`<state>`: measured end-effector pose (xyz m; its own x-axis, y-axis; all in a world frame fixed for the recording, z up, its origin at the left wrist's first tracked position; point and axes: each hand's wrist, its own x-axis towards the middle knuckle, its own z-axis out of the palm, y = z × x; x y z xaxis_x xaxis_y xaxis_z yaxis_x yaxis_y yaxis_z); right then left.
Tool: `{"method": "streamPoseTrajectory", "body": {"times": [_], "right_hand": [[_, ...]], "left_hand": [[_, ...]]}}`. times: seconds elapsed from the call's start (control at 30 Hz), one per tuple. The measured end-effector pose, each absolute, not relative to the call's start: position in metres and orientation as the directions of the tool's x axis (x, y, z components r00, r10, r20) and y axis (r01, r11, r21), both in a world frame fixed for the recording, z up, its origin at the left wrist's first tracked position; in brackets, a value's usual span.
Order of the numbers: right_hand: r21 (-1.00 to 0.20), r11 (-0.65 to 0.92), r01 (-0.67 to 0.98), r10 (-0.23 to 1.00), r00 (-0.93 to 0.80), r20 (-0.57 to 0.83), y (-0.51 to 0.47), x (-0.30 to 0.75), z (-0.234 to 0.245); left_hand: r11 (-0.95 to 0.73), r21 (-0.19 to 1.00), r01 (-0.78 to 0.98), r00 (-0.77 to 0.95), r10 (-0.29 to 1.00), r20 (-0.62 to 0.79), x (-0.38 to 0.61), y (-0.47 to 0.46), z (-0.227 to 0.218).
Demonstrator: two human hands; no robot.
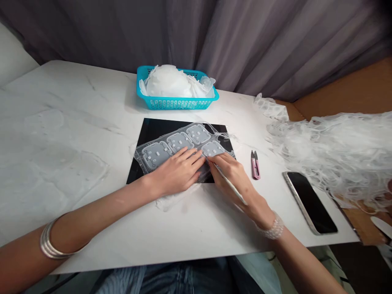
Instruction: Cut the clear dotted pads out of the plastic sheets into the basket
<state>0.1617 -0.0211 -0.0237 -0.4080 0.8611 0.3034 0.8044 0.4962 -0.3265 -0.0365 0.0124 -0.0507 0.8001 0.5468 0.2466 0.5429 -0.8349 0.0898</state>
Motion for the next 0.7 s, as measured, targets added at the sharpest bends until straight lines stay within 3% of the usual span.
{"method": "streamPoseTrajectory", "body": {"times": [0.13,0.23,0.3,0.37,0.43,0.5,0.6,0.7], "right_hand": [[-0.254,0.538,0.804,0.825,-0.439,0.357,-0.009,0.161,-0.039],[-0.199,0.575,0.794,0.804,-0.502,0.32,-0.006,0.159,-0.043],[-0.246,0.589,0.77,0.806,-0.535,0.255,-0.007,0.159,-0.043],[-0.384,0.559,0.735,0.829,-0.493,0.263,-0.008,0.166,-0.04],[-0.558,0.449,0.698,0.892,-0.312,0.326,-0.007,0.184,-0.036],[-0.718,0.307,0.625,0.927,-0.024,0.375,-0.003,0.216,-0.03],[-0.922,0.175,0.345,0.864,0.395,0.312,0.008,0.271,-0.021],[-0.988,0.14,0.065,0.875,0.459,0.155,0.011,0.296,-0.013]], "left_hand": [[-0.83,0.088,0.551,0.799,0.555,0.234,-0.036,0.012,-0.049],[-0.828,0.093,0.552,0.801,0.558,0.218,-0.036,0.012,-0.05],[-0.826,0.098,0.555,0.796,0.561,0.228,-0.037,0.012,-0.052],[-0.826,0.108,0.554,0.788,0.562,0.253,-0.038,0.012,-0.055],[-0.828,0.132,0.544,0.786,0.559,0.266,-0.039,0.012,-0.057],[-0.828,0.174,0.534,0.786,0.561,0.259,-0.04,0.012,-0.058],[-0.813,0.246,0.528,0.779,0.579,0.243,-0.042,0.012,-0.057],[-0.778,0.363,0.513,0.759,0.608,0.231,-0.042,0.013,-0.051]]}}
